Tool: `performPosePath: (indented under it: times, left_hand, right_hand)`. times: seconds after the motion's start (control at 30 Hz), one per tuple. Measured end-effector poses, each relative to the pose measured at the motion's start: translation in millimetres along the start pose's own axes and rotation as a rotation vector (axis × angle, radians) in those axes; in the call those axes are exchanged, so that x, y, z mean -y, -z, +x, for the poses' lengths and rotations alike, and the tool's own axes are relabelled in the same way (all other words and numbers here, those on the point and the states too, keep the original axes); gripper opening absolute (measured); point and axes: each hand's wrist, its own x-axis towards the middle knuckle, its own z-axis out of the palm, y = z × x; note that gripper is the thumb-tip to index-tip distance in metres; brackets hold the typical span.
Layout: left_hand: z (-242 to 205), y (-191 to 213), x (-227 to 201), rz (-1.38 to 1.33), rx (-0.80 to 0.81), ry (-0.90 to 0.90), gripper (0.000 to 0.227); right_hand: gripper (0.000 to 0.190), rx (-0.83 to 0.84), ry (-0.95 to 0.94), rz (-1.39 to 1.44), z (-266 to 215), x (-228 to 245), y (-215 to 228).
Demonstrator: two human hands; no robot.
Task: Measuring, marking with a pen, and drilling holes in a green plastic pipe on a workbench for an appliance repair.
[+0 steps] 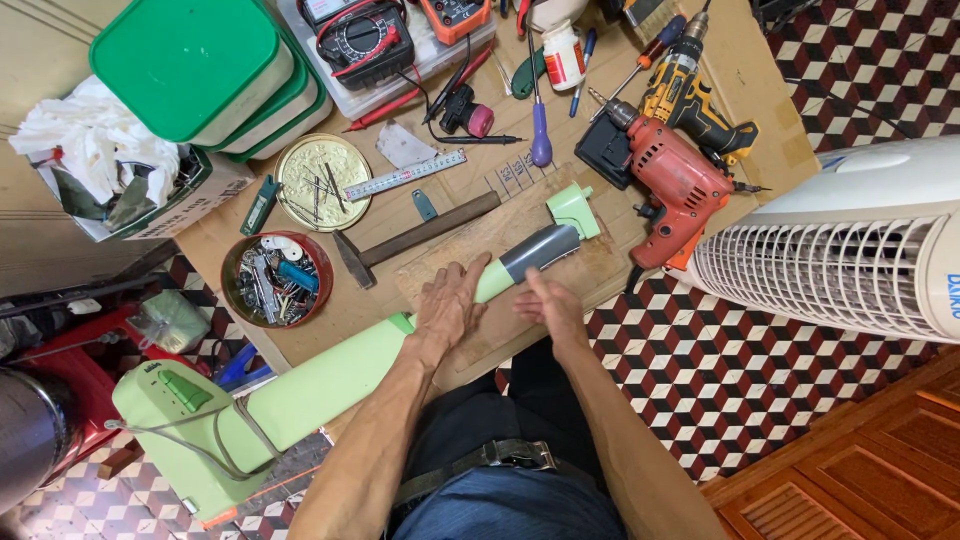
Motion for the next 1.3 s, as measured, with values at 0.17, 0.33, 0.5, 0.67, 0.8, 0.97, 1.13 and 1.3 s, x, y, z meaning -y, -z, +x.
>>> performPosePath:
  times: [0.17,0.33,0.5,0.67,0.8,0.97,1.13,1.3]
  left_hand:
    - [6,2,1,0.053,0.091,-0.064,0.093]
    - [4,13,1,0.024,0.129,-0.1,0.093]
    - [8,16,1,0.008,0.152,-0.07,0.092]
    - [7,15,1,-0.069,0.137,-0.07,0.093]
    - [4,11,3,-0.073,0.153,-0.074,0.086]
    - [-7,-4,-4,-0.121,0.036,-0.12,0.082]
    - [-12,-3,-33,-0.227,-0.052,-0.138,0.077]
    - [-4,-16,-46,-0.408,-0.098,-0.158,0.078]
  right_hand:
    - [0.062,-0.155,0.059,0.388,11,17,25]
    - [0.058,-0.104,0.088,0.374,33,14,22]
    - [0.045,-0.074,0.035,0.355,31,23,18]
    - [0.048,-0.052,0.028,0.366,31,17,15]
    - [0.05,-0.019,0.033,0.411,31,8,16]
    - [0.047,0.026,0.057,0.46,7,11,6]
    - [0.048,0.018,0.167,0.542,-3,14,15]
    - [0.051,-0.039,0.165,0.627,-5,27,28]
